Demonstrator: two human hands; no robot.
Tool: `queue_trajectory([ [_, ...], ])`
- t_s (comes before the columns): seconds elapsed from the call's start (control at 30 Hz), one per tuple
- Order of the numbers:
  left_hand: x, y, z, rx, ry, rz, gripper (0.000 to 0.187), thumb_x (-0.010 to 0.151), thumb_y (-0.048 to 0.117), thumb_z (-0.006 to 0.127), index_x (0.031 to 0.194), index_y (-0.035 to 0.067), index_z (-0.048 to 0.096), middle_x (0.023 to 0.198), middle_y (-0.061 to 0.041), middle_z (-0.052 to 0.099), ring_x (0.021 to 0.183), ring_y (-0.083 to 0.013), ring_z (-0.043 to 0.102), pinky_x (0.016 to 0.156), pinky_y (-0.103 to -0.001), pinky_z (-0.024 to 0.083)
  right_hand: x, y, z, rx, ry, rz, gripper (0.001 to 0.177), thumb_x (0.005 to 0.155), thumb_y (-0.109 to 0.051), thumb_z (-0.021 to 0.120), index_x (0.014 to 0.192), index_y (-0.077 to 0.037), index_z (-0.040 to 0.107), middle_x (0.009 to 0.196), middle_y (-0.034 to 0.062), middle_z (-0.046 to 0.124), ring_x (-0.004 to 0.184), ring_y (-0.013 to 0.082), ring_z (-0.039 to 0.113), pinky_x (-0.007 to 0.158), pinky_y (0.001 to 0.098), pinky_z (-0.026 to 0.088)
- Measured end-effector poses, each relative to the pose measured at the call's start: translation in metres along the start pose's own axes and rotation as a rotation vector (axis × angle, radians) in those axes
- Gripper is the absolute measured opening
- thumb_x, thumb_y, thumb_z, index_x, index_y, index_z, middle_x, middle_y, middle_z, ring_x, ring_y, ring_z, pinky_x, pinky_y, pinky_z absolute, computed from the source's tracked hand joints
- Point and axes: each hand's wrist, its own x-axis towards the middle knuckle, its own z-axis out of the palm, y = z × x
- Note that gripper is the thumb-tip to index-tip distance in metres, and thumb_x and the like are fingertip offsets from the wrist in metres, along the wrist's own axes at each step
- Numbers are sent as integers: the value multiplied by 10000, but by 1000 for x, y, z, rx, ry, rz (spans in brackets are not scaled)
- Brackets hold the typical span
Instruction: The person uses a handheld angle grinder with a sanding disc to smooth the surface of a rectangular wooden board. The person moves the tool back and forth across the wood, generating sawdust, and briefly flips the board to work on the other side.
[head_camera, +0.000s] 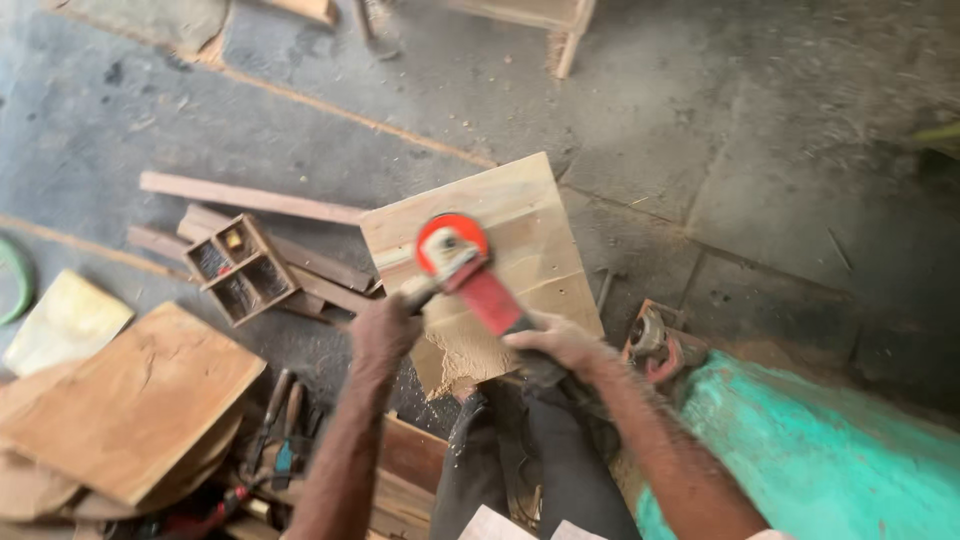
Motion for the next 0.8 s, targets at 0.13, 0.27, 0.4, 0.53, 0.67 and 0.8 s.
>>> queue_trajectory([
  [0.13, 37, 76, 38, -65, 68, 238, 236, 947, 253, 661, 861, 69, 781, 671, -137, 701, 513, -242, 644, 493, -427, 525, -44, 21, -57, 182, 273, 75, 463, 812, -259, 764, 1206, -65, 619, 836, 120, 702, 606, 194, 690, 532, 334, 604],
  [0.27, 56, 134, 65, -12, 53, 374, 265, 983, 226, 613, 851, 70, 783, 629, -131, 696, 484, -217, 624, 454, -417, 497, -66, 46, -96, 315, 301, -49, 472, 828, -282, 748, 1177, -17, 573, 856, 166, 731, 648, 224, 726, 550, 355, 627],
  [0.4, 49, 121, 74, 50, 102, 417, 260, 977, 218, 615, 829, 68, 767, 598, -115, 662, 463, -202, 610, 420, -394, 470, -65, 69, -85, 382, 264, -43, 454, 822, -259, 746, 1137, 21, 579, 846, 155, 729, 632, 221, 726, 541, 369, 633],
  [0.53, 16, 41, 52, 91, 37, 322, 308, 1041, 274, 587, 854, 62, 709, 578, -106, 655, 445, -193, 584, 396, -381, 464, -44, 72, -32, 299, 52, -43, 407, 835, -238, 787, 1104, -4, 591, 801, 118, 703, 575, 170, 667, 465, 310, 567],
  [0.67, -34, -40, 36, 107, 116, 116, 254, 863, 361, 741, 916, 114, 773, 672, -104, 701, 523, -196, 580, 474, -377, 448, -17, 81, 19, 107, -57, 16, 392, 846, -297, 793, 1129, -85, 622, 714, 42, 599, 497, 124, 525, 425, 272, 436],
  [0.8, -63, -48, 47, 30, -19, -81, 323, 842, 385, 769, 1044, 133, 770, 660, -66, 715, 494, -203, 639, 448, -390, 503, -13, 95, 25, -18, -62, -83, 417, 857, -275, 811, 1165, -33, 667, 887, 29, 687, 717, 95, 645, 641, 271, 555],
])
